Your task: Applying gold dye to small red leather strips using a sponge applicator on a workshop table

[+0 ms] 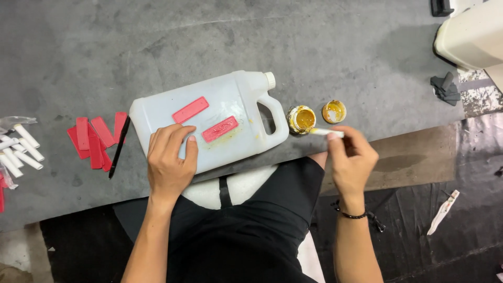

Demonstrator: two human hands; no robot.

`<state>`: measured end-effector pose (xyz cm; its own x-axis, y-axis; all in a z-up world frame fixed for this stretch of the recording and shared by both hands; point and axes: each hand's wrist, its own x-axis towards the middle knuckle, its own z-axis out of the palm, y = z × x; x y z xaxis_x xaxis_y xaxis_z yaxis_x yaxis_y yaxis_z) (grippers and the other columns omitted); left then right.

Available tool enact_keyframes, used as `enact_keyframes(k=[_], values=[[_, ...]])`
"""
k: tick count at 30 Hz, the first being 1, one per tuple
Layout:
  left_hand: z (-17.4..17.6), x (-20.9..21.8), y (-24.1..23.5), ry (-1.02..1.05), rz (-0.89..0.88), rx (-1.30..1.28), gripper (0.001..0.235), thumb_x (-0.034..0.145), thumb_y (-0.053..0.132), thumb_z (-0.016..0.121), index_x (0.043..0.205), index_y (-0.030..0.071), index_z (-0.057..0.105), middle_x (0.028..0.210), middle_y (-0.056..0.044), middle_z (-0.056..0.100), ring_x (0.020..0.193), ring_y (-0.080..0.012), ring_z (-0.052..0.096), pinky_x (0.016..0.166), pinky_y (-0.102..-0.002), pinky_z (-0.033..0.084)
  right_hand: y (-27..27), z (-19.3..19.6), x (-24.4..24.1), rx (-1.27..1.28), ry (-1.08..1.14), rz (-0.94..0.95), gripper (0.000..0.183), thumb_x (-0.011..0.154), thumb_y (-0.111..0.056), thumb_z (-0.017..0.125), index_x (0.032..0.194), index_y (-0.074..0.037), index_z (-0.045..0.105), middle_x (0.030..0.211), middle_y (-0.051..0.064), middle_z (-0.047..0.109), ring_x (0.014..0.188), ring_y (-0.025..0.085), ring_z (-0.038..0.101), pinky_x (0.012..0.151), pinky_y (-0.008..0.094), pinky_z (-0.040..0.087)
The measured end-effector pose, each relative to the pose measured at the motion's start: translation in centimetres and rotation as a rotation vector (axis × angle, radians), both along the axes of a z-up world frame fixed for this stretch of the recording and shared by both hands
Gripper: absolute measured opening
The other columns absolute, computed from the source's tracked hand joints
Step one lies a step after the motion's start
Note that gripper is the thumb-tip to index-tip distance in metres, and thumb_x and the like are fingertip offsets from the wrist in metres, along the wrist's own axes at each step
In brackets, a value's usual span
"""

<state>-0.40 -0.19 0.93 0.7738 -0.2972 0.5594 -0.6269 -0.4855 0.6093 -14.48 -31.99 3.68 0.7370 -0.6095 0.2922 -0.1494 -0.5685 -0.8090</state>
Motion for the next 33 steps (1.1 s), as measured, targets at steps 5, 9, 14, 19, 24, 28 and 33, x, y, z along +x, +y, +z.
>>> enact_keyframes(k=[5, 9, 14, 19, 24, 28, 33], values=[[0.2, 0.0, -0.2, -0.003, -0.002, -0.011, 0.012, 0.094, 0.001, 0.066, 0.103, 0.003, 0.075, 0.091, -0.009, 0.065, 0.074, -0.0283, 0.061, 0.073, -0.040, 0.051, 0.2, 0.0, 1.6, 0.208, -0.330, -0.147, 0.012, 0.107, 0.000, 0.064, 0.115, 0.009, 0.064, 0.084, 0.020, 0.064, 0.064, 0.020, 0.062, 0.061, 0.030, 0.055], [0.3, 0.0, -0.2, -0.014, -0.003, -0.021, 0.013, 0.094, 0.001, 0.065, 0.102, 0.004, 0.074, 0.090, -0.009, 0.064, 0.077, -0.0283, 0.064, 0.074, -0.039, 0.052, 4.7, -0.2, 3.6, -0.005, -0.163, -0.095, 0.008, 0.103, 0.003, 0.068, 0.108, 0.007, 0.072, 0.079, 0.019, 0.066, 0.062, 0.023, 0.064, 0.057, 0.036, 0.053], [0.0, 0.1, 0.0, -0.014, -0.001, -0.023, 0.011, 0.095, 0.003, 0.065, 0.101, 0.004, 0.073, 0.089, -0.009, 0.063, 0.078, -0.0281, 0.064, 0.074, -0.038, 0.052, 10.7, -0.2, 6.5, -0.029, -0.134, 0.124, 0.011, 0.094, -0.004, 0.076, 0.105, -0.003, 0.077, 0.081, 0.012, 0.073, 0.068, 0.022, 0.070, 0.064, 0.033, 0.057], [0.0, 0.2, 0.1, -0.027, -0.006, -0.036, 0.012, 0.095, 0.003, 0.064, 0.103, 0.004, 0.072, 0.089, -0.009, 0.062, 0.078, -0.0281, 0.063, 0.074, -0.038, 0.052, 13.1, -0.1, 8.4, -0.142, -0.142, 0.296, 0.009, 0.096, -0.008, 0.074, 0.104, -0.008, 0.077, 0.078, 0.008, 0.071, 0.061, 0.023, 0.066, 0.062, 0.034, 0.057], [-0.2, 0.2, 0.1, -0.018, -0.007, -0.060, 0.012, 0.094, 0.003, 0.064, 0.103, 0.005, 0.073, 0.088, -0.008, 0.063, 0.078, -0.0275, 0.065, 0.075, -0.038, 0.053, 13.0, -0.6, 8.5, -0.312, -0.140, 0.249, 0.007, 0.099, -0.009, 0.072, 0.105, -0.007, 0.076, 0.073, 0.005, 0.067, 0.058, 0.019, 0.063, 0.060, 0.032, 0.054], [-0.2, 0.3, 0.2, -0.017, -0.004, -0.059, 0.013, 0.095, 0.004, 0.063, 0.103, 0.005, 0.072, 0.089, -0.008, 0.063, 0.080, -0.0276, 0.065, 0.075, -0.038, 0.054, 13.8, -0.1, 8.1, -0.223, -0.093, 0.348, 0.008, 0.094, -0.008, 0.076, 0.102, -0.008, 0.078, 0.072, 0.005, 0.069, 0.057, 0.020, 0.065, 0.059, 0.032, 0.055], [0.2, 0.3, 0.2, -0.014, -0.016, -0.083, 0.012, 0.096, 0.003, 0.062, 0.103, 0.004, 0.072, 0.087, -0.008, 0.061, 0.078, -0.0268, 0.063, 0.074, -0.038, 0.053, 14.5, 0.9, 9.1, -0.237, -0.119, 0.330, 0.007, 0.096, -0.006, 0.073, 0.103, -0.006, 0.076, 0.071, 0.008, 0.068, 0.058, 0.025, 0.065, 0.059, 0.035, 0.054]])
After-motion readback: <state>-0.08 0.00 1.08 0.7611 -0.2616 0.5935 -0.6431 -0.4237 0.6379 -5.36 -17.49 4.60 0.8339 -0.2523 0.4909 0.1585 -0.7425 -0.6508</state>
